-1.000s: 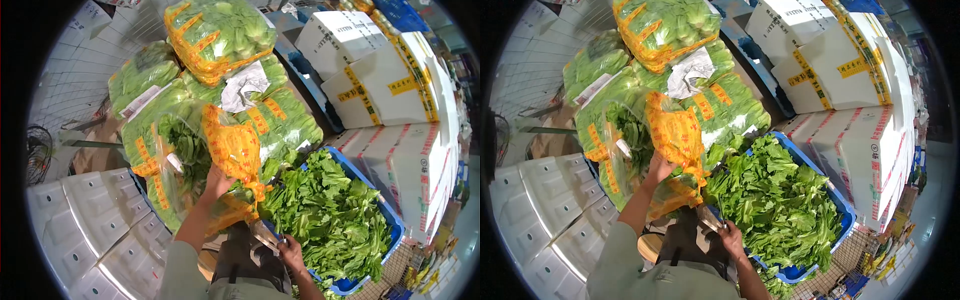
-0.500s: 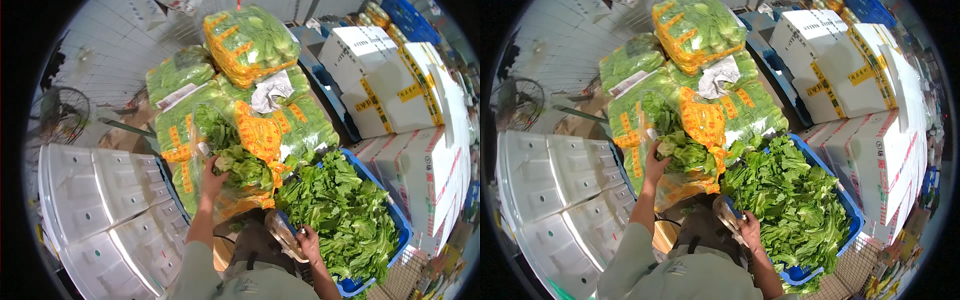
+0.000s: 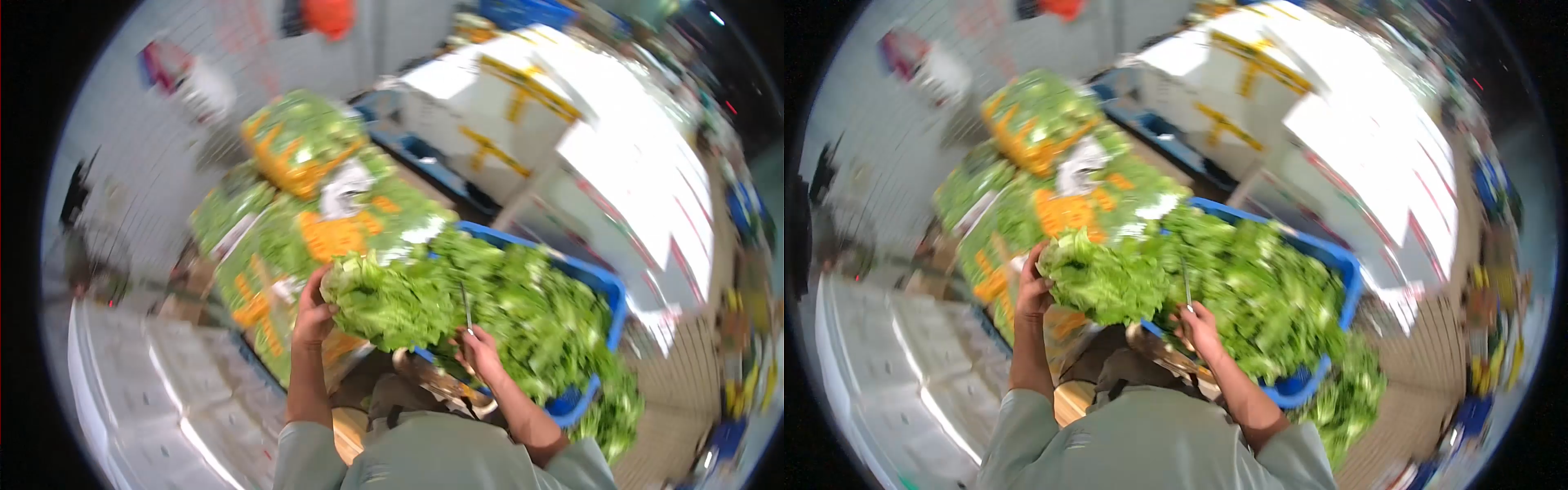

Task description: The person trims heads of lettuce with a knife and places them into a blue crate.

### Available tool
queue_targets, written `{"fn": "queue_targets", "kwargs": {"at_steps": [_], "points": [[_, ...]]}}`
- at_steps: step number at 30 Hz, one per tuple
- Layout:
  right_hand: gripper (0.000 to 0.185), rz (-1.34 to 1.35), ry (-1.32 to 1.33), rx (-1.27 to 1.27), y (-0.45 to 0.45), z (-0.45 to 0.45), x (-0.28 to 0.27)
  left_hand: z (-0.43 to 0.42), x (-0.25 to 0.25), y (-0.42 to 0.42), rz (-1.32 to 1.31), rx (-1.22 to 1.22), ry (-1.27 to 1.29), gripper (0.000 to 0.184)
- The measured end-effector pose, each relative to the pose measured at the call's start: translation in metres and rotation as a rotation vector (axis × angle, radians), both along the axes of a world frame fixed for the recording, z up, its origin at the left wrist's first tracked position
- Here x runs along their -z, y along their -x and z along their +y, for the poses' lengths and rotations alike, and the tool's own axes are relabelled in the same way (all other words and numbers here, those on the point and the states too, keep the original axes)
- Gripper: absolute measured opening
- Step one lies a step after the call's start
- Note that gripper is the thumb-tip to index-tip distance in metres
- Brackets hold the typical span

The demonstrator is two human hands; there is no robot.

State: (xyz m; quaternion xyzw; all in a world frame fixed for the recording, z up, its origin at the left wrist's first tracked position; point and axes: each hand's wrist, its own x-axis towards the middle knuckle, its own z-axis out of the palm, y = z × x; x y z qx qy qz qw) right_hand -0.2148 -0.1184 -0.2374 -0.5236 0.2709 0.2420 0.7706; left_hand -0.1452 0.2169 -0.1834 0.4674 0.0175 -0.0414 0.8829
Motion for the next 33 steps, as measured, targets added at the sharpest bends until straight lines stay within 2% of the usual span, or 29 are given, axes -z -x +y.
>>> {"fn": "queue_targets", "kwargs": {"at_steps": [1, 2, 3, 4, 5, 6, 8, 9, 11, 12, 13, 14, 15, 18, 20, 21, 23, 25, 26, 27, 28, 29, 30, 31, 32, 33], "points": [[0.030, -0.023, -0.013, 0.061, 0.005, -0.014, -0.004, -0.036, 0.004, -0.006, 0.031, 0.119, 0.082, 0.082], [0.032, -0.010, -0.109, 0.156, 0.017, -0.038, 0.033, -0.067, 0.017, -0.013, 0.054, 0.237, 0.043, 0.087], [0.038, -0.076, -0.305, 0.321, 0.028, -0.044, 0.016, -0.105, 0.012, -0.019, 0.097, 0.408, 0.066, 0.089], [0.042, -0.123, -0.774, 0.382, 0.040, -0.063, 0.026, -0.138, 0.017, -0.028, 0.052, 0.589, 0.046, 0.086], [0.044, -0.184, -1.006, 0.422, 0.052, -0.080, 0.027, -0.173, 0.004, -0.028, 0.036, 0.693, 0.256, 0.084], [0.046, -0.225, -1.245, 0.437, 0.065, -0.097, 0.028, -0.205, 0.001, -0.028, 0.044, 0.684, 0.223, 0.085], [0.050, -0.409, -0.856, 0.600, 0.090, -0.115, -0.010, -0.249, -0.017, -0.029, 0.065, 0.757, 0.284, 0.082], [0.047, -0.317, -0.643, 0.784, 0.098, -0.118, -0.034, -0.269, -0.021, -0.024, 0.110, 0.772, 0.346, 0.080], [0.045, -0.513, -0.282, 0.728, 0.113, -0.127, -0.058, -0.294, -0.019, -0.011, 0.146, 0.833, 0.386, 0.069], [0.044, -0.488, -0.180, 0.787, 0.116, -0.126, -0.069, -0.300, 0.003, -0.005, 0.361, 0.846, 0.386, 0.068], [0.044, -0.495, 0.066, 0.746, 0.121, -0.127, -0.069, -0.307, 0.022, 0.001, 0.566, 0.849, 0.381, 0.068], [0.045, -0.486, 0.310, 0.699, 0.126, -0.128, -0.065, -0.311, 0.025, 0.008, 0.620, 0.892, 0.392, 0.070], [0.046, -0.505, 0.455, 0.666, 0.129, -0.131, -0.050, -0.314, 0.036, 0.016, 0.616, 0.907, 0.429, 0.069], [0.042, -0.376, 0.864, 0.549, 0.137, -0.103, -0.055, -0.310, 0.061, 0.022, 0.770, 1.026, 0.376, 0.070], [0.040, -0.335, 0.766, 0.575, 0.148, -0.089, -0.046, -0.311, 0.051, 0.026, 0.706, 0.996, 0.272, 0.076], [0.039, -0.331, 0.766, 0.570, 0.153, -0.086, -0.044, -0.322, 0.078, 0.018, 0.703, 1.033, 0.359, 0.078], [0.039, -0.354, 0.781, 0.519, 0.157, -0.086, -0.055, -0.326, 0.054, 0.018, 0.623, 1.138, 0.366, 0.082], [0.038, -0.434, 0.719, 0.423, 0.164, -0.105, -0.049, -0.330, 0.052, 0.015, 0.654, 1.154, 0.417, 0.066], [0.034, -0.396, 0.526, 0.460, 0.165, -0.113, -0.046, -0.332, 0.065, 0.009, 0.644, 1.154, 0.408, 0.059], [0.030, -0.357, 0.535, 0.399, 0.168, -0.129, -0.044, -0.330, 0.077, 0.005, 0.597, 1.087, 0.382, 0.050], [0.029, -0.190, 0.477, 0.366, 0.166, -0.142, -0.062, -0.329, 0.084, 0.003, 0.553, 1.028, 0.305, 0.051], [0.030, -0.249, 0.545, 0.397, 0.164, -0.156, -0.062, -0.327, 0.083, 0.004, 0.513, 0.976, 0.226, 0.051], [0.030, -0.445, 0.433, 0.529, 0.162, -0.171, -0.035, -0.327, 0.082, 0.006, 0.538, 0.935, 0.190, 0.051], [0.030, -0.439, 0.437, 0.638, 0.153, -0.175, -0.045, -0.328, 0.062, 0.011, 0.556, 0.990, 0.207, 0.051], [0.030, -0.417, 0.294, 0.646, 0.145, -0.176, -0.062, -0.331, 0.043, 0.017, 0.581, 1.053, 0.222, 0.051], [0.033, -0.461, 0.252, 0.663, 0.136, -0.177, -0.057, -0.334, 0.042, 0.018, 0.485, 1.103, 0.117, 0.054]]}}
